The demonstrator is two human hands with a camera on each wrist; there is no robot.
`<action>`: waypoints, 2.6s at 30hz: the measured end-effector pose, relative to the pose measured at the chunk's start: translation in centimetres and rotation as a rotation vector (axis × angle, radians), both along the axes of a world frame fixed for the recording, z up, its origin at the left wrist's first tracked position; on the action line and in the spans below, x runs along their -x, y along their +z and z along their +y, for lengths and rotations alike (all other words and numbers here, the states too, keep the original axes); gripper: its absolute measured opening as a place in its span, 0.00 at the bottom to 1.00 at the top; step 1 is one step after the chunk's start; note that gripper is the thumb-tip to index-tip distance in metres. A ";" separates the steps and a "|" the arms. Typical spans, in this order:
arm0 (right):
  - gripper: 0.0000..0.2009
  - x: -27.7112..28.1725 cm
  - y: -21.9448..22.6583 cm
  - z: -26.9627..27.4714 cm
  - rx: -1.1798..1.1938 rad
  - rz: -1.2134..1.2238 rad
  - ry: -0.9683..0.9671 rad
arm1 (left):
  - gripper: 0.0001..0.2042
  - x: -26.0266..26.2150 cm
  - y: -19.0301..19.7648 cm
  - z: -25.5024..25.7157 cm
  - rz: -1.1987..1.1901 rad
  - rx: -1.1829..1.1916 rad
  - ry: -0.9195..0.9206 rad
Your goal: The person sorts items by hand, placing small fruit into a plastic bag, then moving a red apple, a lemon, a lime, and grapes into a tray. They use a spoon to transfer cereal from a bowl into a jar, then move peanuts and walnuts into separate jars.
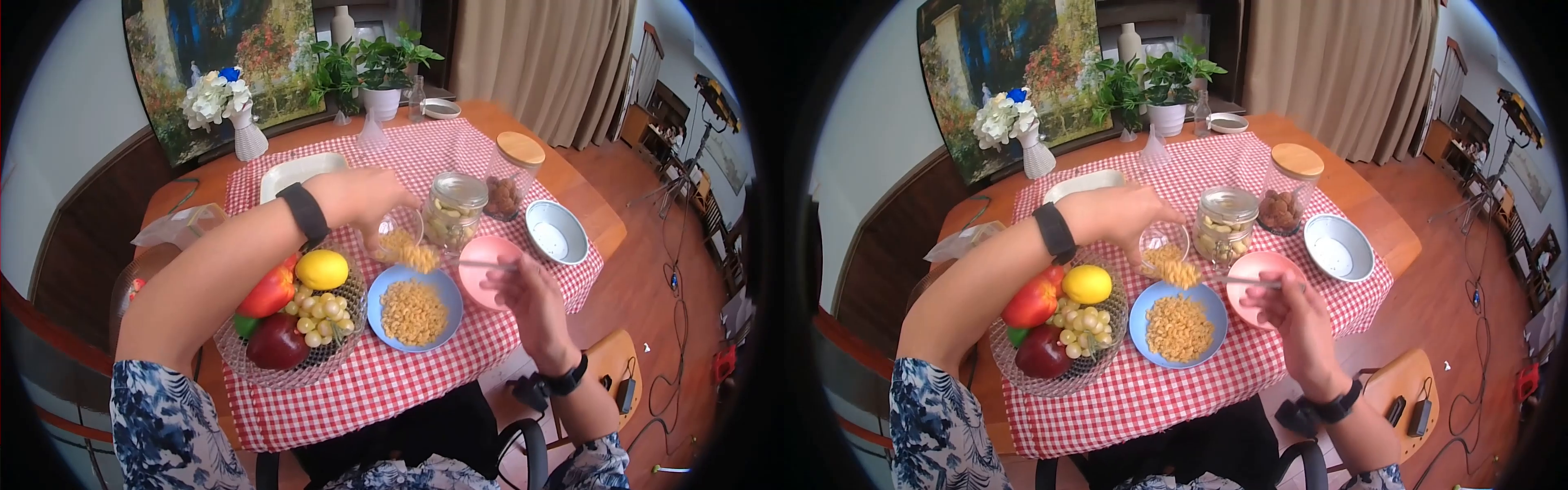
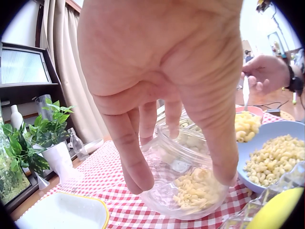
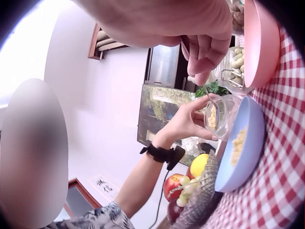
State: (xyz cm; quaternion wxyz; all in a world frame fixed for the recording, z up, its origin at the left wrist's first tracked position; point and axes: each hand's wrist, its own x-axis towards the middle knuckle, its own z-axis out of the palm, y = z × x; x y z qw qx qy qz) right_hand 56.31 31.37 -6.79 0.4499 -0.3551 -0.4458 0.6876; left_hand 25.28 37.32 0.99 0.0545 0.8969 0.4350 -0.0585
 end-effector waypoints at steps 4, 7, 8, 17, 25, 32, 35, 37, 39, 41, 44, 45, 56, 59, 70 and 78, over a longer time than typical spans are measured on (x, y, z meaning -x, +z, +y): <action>0.18 -1.5 -0.6 -2.6 -0.389 -0.216 0.080 | 0.42 -0.6 0.5 -0.4 0.037 -0.011 -0.003; 0.13 -1.4 1.0 -3.4 -0.633 -0.385 0.081 | 0.42 -0.5 0.3 -0.2 0.027 -0.015 -0.006; 0.11 -1.0 1.9 -3.2 -0.786 -0.456 0.064 | 0.42 -0.5 0.2 -0.2 0.032 -0.015 -0.010; 0.06 6.6 4.2 2.2 -1.333 -0.737 0.083 | 0.35 -0.9 0.2 -0.2 0.011 0.012 -0.025; 0.14 8.9 3.5 4.0 -0.976 -0.733 0.038 | 0.36 -0.7 -0.1 -0.3 -0.020 -0.020 -0.014; 0.17 8.5 0.7 4.4 -0.027 -0.081 0.073 | 0.37 -0.3 -0.2 -0.2 -0.029 -0.039 -0.019; 0.17 8.1 0.0 4.5 0.114 0.047 0.078 | 0.38 -0.3 -0.1 0.0 -0.027 -0.003 -0.019; 0.17 7.9 -0.2 4.5 0.157 0.103 0.089 | 0.38 -0.3 -0.2 0.0 -0.043 -0.020 -0.019; 0.18 7.8 -0.2 4.5 0.194 0.102 0.089 | 0.38 -0.2 -0.3 0.1 -0.028 -0.041 -0.034; 0.18 7.4 -0.2 4.5 0.174 0.108 0.088 | 0.38 -0.2 -0.1 0.0 -0.014 -0.060 -0.047; 0.18 6.4 -0.1 4.5 0.135 0.115 0.071 | 0.38 -0.2 0.1 -0.2 -0.040 -0.039 -0.037; 0.18 5.9 0.1 4.4 0.114 0.117 0.056 | 0.38 -0.3 0.2 -0.3 -0.052 -0.022 -0.024; 0.19 -1.6 0.5 -1.6 -0.056 -0.035 0.018 | 0.39 -0.1 0.2 -0.6 -0.005 -0.011 0.015; 0.18 -2.1 1.2 -3.0 -0.388 -0.261 0.139 | 0.39 0.1 0.1 -0.5 0.000 -0.036 -0.013; 0.06 5.9 4.6 2.1 -1.464 -0.814 0.151 | 0.36 -0.8 -0.1 -0.3 0.035 -0.033 -0.028; 0.10 7.9 2.7 2.7 -1.152 -0.752 0.080 | 0.35 -0.7 -0.4 -0.5 0.004 -0.068 -0.035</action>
